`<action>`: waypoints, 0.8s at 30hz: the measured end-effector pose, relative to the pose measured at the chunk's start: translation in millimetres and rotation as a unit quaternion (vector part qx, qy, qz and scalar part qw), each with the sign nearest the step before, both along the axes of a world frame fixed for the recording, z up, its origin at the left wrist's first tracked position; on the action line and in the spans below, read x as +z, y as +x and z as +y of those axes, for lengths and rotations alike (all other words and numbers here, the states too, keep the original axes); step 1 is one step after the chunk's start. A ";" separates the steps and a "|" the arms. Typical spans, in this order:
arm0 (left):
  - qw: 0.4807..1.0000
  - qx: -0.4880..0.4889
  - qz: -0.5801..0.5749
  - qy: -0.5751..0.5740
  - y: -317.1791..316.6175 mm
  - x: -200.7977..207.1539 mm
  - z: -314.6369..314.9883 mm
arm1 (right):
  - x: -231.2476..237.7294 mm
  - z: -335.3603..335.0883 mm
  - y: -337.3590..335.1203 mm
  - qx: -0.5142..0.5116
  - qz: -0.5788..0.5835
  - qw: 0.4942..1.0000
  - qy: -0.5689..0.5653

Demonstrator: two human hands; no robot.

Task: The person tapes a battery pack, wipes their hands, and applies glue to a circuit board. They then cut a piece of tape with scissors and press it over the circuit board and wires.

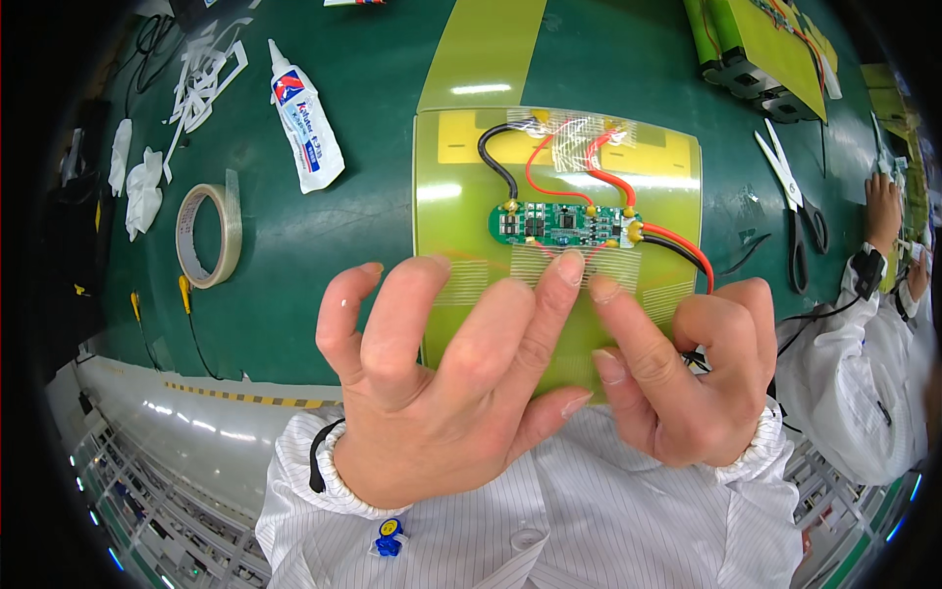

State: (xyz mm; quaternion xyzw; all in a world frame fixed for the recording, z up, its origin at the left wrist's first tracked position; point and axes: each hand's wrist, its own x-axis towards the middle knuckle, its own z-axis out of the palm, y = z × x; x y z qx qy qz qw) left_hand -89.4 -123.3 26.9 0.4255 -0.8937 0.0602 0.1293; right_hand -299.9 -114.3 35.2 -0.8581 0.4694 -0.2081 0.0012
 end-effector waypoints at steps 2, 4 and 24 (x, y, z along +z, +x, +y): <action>1.000 0.002 -0.002 0.004 0.4 -0.1 -0.1 | -1.0 0.1 -0.3 -0.004 0.011 1.000 -0.006; 1.000 0.001 0.001 0.006 1.3 -1.5 -0.2 | -0.9 -0.3 0.3 -0.003 0.019 1.000 0.005; 1.000 -0.002 0.020 0.011 7.8 -3.9 2.0 | 8.4 -5.5 -5.5 -0.001 0.036 0.998 0.056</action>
